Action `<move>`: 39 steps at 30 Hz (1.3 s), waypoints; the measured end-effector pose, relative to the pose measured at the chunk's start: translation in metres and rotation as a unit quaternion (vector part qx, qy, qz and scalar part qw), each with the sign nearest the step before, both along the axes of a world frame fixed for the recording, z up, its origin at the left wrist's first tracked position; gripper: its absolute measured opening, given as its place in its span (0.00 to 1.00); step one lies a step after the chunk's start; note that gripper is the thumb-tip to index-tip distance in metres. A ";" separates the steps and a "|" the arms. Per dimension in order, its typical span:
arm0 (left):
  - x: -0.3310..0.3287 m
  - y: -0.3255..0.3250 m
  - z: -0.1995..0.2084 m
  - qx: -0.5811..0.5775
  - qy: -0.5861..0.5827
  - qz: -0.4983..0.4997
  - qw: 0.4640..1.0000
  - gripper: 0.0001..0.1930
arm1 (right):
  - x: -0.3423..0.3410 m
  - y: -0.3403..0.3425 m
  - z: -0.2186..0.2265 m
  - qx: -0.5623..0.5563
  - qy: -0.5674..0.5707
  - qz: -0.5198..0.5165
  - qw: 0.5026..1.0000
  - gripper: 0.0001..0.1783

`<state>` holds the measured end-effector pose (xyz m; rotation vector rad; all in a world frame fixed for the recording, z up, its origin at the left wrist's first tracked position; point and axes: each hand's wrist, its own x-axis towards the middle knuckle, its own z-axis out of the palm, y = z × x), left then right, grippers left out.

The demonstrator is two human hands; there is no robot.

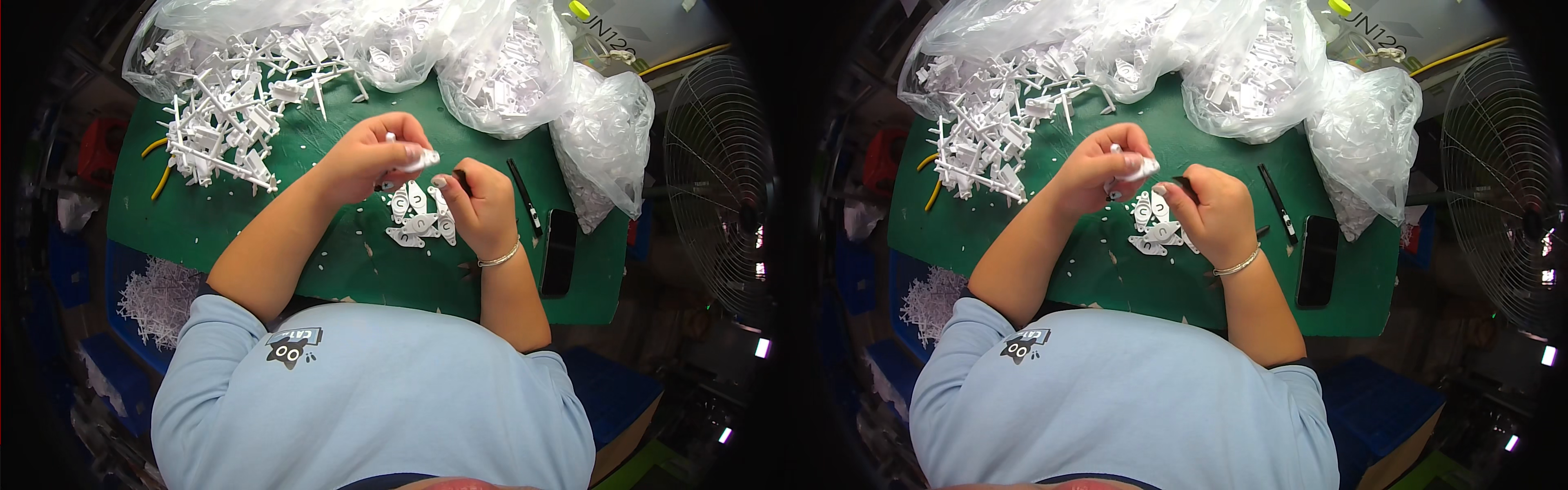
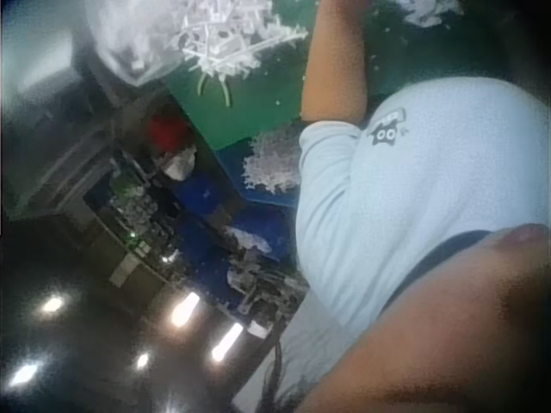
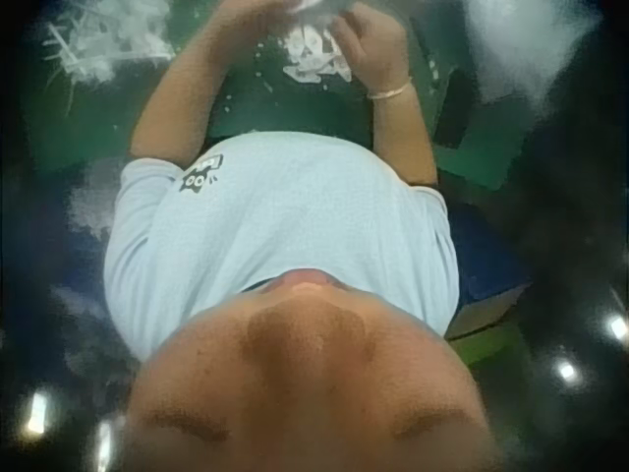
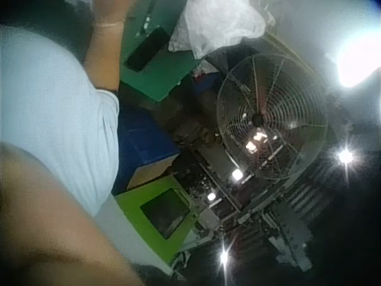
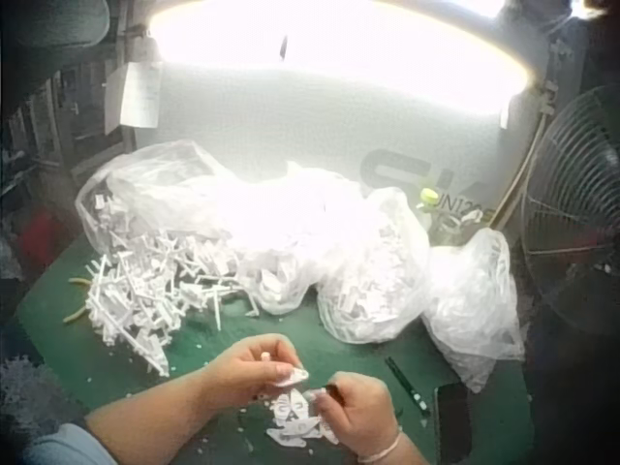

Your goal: The person trims excess plastic from molded pieces using a small knife, detaches additional parts from plastic sprues by hand and with the knife, and discards scrap into a bin.

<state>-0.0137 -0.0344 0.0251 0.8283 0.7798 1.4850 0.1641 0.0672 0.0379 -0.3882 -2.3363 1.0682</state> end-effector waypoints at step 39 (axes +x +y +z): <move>0.005 -0.002 0.010 0.125 0.606 0.131 0.774 0.10 | -0.002 0.005 -0.011 -0.135 0.058 -0.085 0.986 0.19</move>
